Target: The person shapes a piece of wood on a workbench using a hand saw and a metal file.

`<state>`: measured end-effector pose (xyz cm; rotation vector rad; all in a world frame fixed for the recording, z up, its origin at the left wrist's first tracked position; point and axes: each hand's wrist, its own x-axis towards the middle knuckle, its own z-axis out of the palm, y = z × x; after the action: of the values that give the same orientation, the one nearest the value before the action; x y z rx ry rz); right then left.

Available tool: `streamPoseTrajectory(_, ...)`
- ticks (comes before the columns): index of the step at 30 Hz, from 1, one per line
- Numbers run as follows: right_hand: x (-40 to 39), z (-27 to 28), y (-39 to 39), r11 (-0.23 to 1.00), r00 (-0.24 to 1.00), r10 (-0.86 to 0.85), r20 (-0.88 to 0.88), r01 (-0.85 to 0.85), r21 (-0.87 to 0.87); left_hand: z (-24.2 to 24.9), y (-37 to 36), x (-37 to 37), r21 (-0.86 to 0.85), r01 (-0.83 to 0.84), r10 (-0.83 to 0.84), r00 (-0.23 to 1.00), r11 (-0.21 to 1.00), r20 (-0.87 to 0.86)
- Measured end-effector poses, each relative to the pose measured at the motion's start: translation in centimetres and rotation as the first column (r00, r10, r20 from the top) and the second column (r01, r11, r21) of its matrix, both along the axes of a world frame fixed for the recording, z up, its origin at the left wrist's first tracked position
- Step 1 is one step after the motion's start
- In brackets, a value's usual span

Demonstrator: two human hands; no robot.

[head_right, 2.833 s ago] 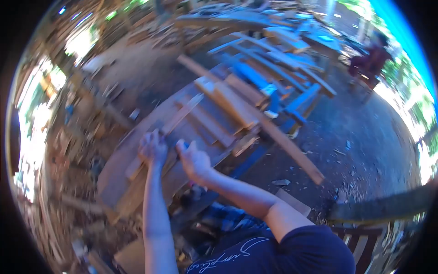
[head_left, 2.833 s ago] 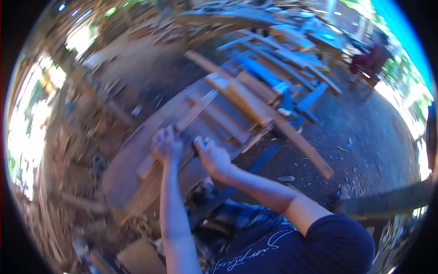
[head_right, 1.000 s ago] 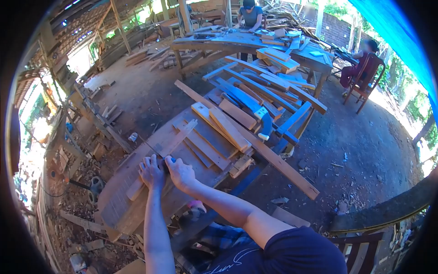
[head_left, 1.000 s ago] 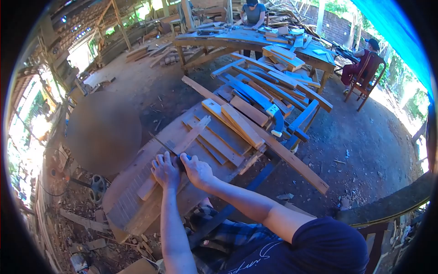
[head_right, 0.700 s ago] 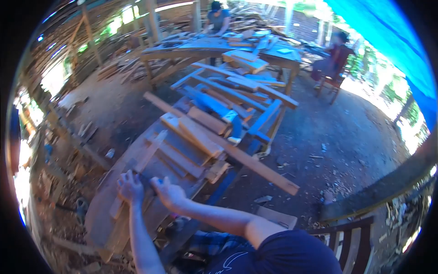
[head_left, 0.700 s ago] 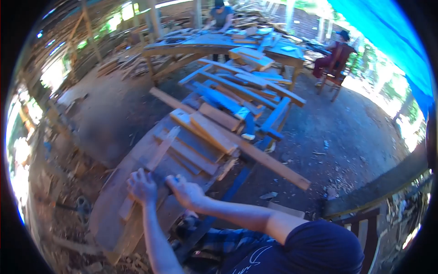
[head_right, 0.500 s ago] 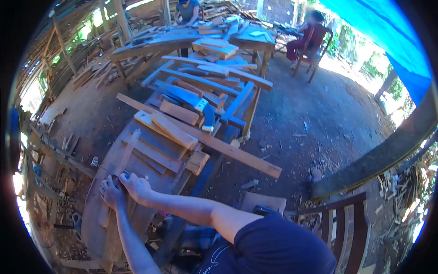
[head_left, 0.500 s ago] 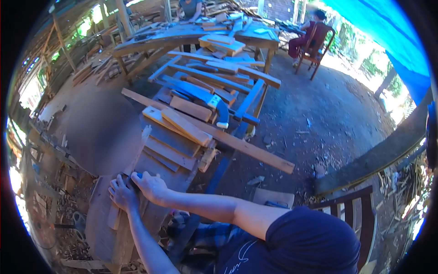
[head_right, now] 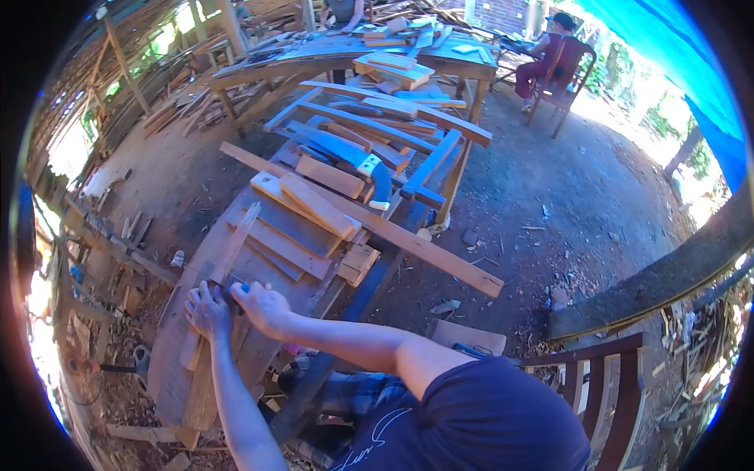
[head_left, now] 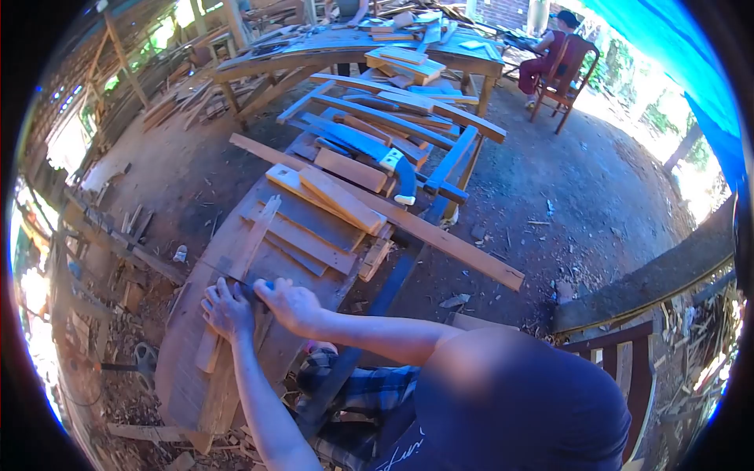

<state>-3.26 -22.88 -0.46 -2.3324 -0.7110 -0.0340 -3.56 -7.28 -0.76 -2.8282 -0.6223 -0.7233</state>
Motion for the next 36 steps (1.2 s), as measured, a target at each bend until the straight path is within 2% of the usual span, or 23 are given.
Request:
streamPoseTrajectory(3,-1.5,-0.1,-2.2,1.0,0.999,-0.019,-0.033,0.019,-0.015,-0.2,0.1,-0.2,-0.016,0.028,-0.027,0.999,0.999,0.039)
streamPoseTrajectory(5,-1.3,0.4,-1.7,1.0,1.0,-0.012,-0.015,0.012,-0.015,0.1,0.0,-0.1,-0.024,0.029,-0.029,1.0,0.999,0.007)
streamPoseTrajectory(7,-0.6,1.5,0.0,0.999,0.996,-0.028,-0.09,0.026,-0.03,-0.1,0.1,-0.1,-0.024,0.03,-0.029,0.999,0.999,0.015)
streamPoseTrajectory(12,0.6,-0.4,1.2,1.0,0.996,-0.011,0.086,0.012,-0.004,0.2,-0.2,0.0,-0.075,0.003,-0.005,1.0,0.997,-0.025)
streamPoseTrajectory(13,-0.3,1.2,-0.1,0.997,0.999,-0.022,-0.039,0.019,-0.077,0.5,-0.4,0.1,-0.083,0.003,-0.005,1.0,0.997,-0.015)
streamPoseTrajectory(14,-0.8,1.4,-1.4,0.998,0.995,0.02,-0.093,-0.026,-0.062,0.6,-0.5,0.0,-0.09,-0.006,0.005,1.0,0.996,-0.011)
streamPoseTrajectory(17,-2.4,0.7,-2.6,0.995,0.999,-0.024,-0.039,0.02,-0.095,0.4,-0.2,-0.6,-0.039,-0.049,0.049,0.999,0.998,0.004)
streamPoseTrajectory(19,-1.4,0.2,-0.7,0.998,0.999,-0.053,0.011,0.054,-0.045,0.2,-0.1,-0.1,-0.086,0.029,-0.029,1.0,0.996,0.007)
streamPoseTrajectory(23,1.1,-0.2,2.7,0.998,0.999,-0.039,0.037,0.041,-0.054,-0.5,0.5,-0.1,-0.03,0.072,-0.069,0.995,0.997,0.065)
streamPoseTrajectory(26,0.2,-0.3,0.0,0.999,0.995,-0.01,0.098,0.015,-0.052,-0.4,0.0,0.1,-0.072,0.034,-0.03,0.998,0.997,0.059)
streamPoseTrajectory(28,-1.9,0.5,-2.5,0.996,1.0,0.008,-0.013,-0.009,-0.09,0.0,-0.2,0.0,-0.087,0.037,-0.034,0.999,0.996,0.038)
streamPoseTrajectory(31,-2.3,1.6,-2.4,0.995,0.996,-0.021,-0.091,0.012,-0.102,-0.4,0.0,-0.3,-0.072,0.05,-0.047,0.998,0.996,0.039)
streamPoseTrajectory(32,-1.7,0.9,-1.2,0.995,0.996,-0.035,-0.085,0.027,-0.093,-0.3,0.0,-0.1,-0.044,0.066,-0.063,0.996,0.997,0.064)
streamPoseTrajectory(34,0.8,-0.7,2.4,0.995,0.994,-0.077,0.077,0.081,-0.053,-0.5,0.2,-0.2,-0.035,0.098,-0.095,0.993,0.995,0.076)
streamPoseTrajectory(36,1.1,-0.6,2.4,0.997,0.993,-0.079,0.093,0.08,-0.013,0.0,0.3,-0.1,-0.027,0.141,-0.138,0.986,0.99,0.094)
